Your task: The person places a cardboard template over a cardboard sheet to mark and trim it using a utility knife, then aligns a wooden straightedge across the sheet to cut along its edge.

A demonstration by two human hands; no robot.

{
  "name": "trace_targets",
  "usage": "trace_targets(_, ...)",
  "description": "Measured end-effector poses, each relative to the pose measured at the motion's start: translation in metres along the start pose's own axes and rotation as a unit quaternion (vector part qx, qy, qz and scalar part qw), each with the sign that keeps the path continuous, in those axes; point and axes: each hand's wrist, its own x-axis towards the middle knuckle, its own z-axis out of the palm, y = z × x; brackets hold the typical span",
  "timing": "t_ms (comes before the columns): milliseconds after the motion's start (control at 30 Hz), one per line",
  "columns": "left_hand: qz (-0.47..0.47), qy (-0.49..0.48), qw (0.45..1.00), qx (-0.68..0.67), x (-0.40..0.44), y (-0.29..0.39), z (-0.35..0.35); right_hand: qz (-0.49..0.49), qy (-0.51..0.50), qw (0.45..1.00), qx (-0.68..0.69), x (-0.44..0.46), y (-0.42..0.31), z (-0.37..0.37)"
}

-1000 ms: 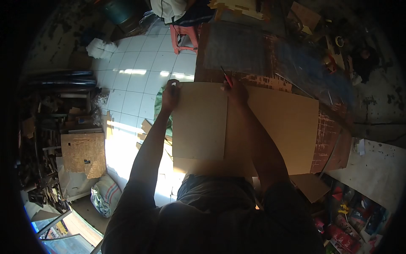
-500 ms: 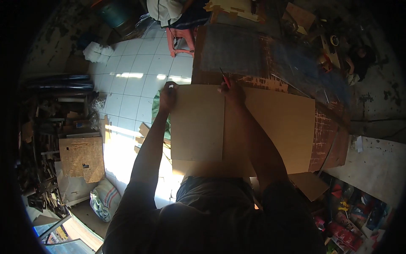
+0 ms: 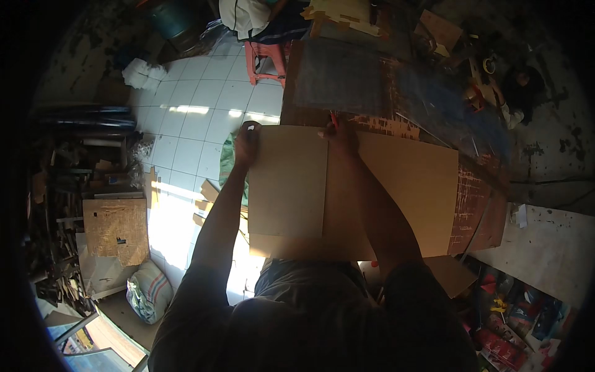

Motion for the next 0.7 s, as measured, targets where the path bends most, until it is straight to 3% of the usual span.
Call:
trace_targets(167,0.007,-0.012,1.000,0.025,0.001,0.001,-0.002,-0.042,0.023,0.997,0.057,-0.003,0.001,0.001)
trace_targets(467,0.003,-0.002,1.000,0.012,0.001,0.000,0.001,-0.006,0.009,1.000,-0.002,0.001,-0.001,0.001)
trace_targets(700,-0.009,-0.016,1.000,-0.012,0.002,-0.002,0.001,-0.047,0.018,0.999,0.006,-0.002,-0.004,-0.002)
